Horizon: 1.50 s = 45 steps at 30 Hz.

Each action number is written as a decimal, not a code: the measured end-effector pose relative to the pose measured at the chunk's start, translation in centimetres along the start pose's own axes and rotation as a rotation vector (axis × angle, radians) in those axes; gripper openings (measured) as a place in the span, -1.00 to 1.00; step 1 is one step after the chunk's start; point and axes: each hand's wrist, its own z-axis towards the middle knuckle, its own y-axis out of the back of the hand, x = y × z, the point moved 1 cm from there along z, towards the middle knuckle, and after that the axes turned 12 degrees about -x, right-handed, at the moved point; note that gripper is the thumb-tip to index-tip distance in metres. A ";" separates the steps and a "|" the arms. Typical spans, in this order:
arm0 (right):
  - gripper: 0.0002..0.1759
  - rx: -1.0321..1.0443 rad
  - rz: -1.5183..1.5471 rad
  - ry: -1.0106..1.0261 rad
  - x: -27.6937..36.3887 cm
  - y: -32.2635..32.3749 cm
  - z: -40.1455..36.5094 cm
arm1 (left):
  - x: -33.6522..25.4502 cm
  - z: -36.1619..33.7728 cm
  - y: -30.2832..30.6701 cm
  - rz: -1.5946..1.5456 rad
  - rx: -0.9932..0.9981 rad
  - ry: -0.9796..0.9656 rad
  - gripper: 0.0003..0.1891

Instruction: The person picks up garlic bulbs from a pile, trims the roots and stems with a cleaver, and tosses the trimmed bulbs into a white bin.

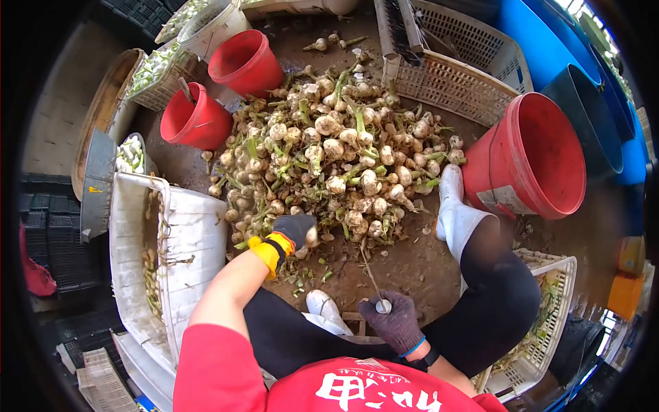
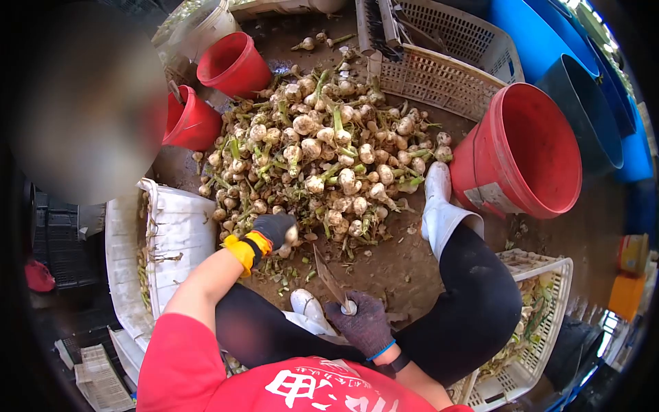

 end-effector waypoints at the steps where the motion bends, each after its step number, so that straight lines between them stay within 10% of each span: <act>1: -0.77 0.019 0.040 -0.030 0.0 0.1 -0.3 | 0.2 -2.4 0.6 -0.319 -0.291 -0.062 -0.65; 5: -0.80 0.013 0.253 -0.155 -1.1 0.1 -0.3 | -0.5 -8.3 -0.4 -1.482 -0.763 -0.147 -0.55; 6: -0.80 0.023 0.256 -0.149 -1.1 0.2 -0.4 | -1.4 -11.1 0.5 -1.265 -0.957 -0.291 -0.52; 8: -0.76 0.026 0.167 -0.132 -0.9 0.4 -0.6 | -3.6 -14.9 -0.5 -1.780 -0.865 -0.159 -0.50; 10: -0.82 0.034 0.121 -0.122 0.6 1.0 -1.2 | -5.3 -19.2 0.7 -1.538 -0.790 -0.133 -0.29; 12: -0.83 -0.019 -0.101 0.372 3.0 1.9 -2.0 | -6.5 -21.0 -0.1 -1.671 -0.820 -0.240 -0.25; 15: -0.75 -0.029 -0.358 0.628 5.6 3.2 -3.2 | -8.0 -25.7 2.9 -0.897 -1.160 -0.448 -0.18; 20: -0.72 0.129 -0.669 0.792 7.9 3.9 -6.1 | -7.5 -28.4 1.6 -1.437 -0.845 -0.346 -0.25; 27: -0.64 0.169 -0.707 0.860 9.5 3.1 -8.6 | -7.7 -30.8 2.9 -0.949 -1.489 -0.664 -0.33; 32: -0.63 0.140 -0.703 0.893 9.4 2.4 -8.7 | -8.1 -32.9 -0.1 -1.569 -1.050 -0.243 -0.38; 36: -0.68 0.121 -0.665 0.867 8.9 2.5 -8.6 | -7.8 -33.3 -2.4 -1.372 -0.904 -0.222 -0.45; 37: -0.68 0.120 -0.667 0.867 7.8 2.8 -7.8 | -7.8 -34.0 -1.9 -1.023 -1.118 -0.296 -0.46; 41: -0.81 -0.102 -0.695 0.467 0.7 3.8 -2.7 | -9.1 -37.2 -0.5 -1.283 -1.049 -0.328 -0.48; 42: -0.84 -0.124 -0.608 0.561 1.1 3.9 -3.3 | -6.9 -28.8 -5.9 -0.966 -1.560 -0.897 -0.47; 44: -0.84 -0.130 -0.482 0.619 3.2 2.3 -5.8 | -8.7 -34.3 0.2 -0.767 -1.424 -0.204 -0.43; 45: -0.81 -0.088 -0.296 0.618 4.5 1.6 -6.2 | -7.9 -33.3 -0.2 -0.856 -1.383 -0.242 -0.37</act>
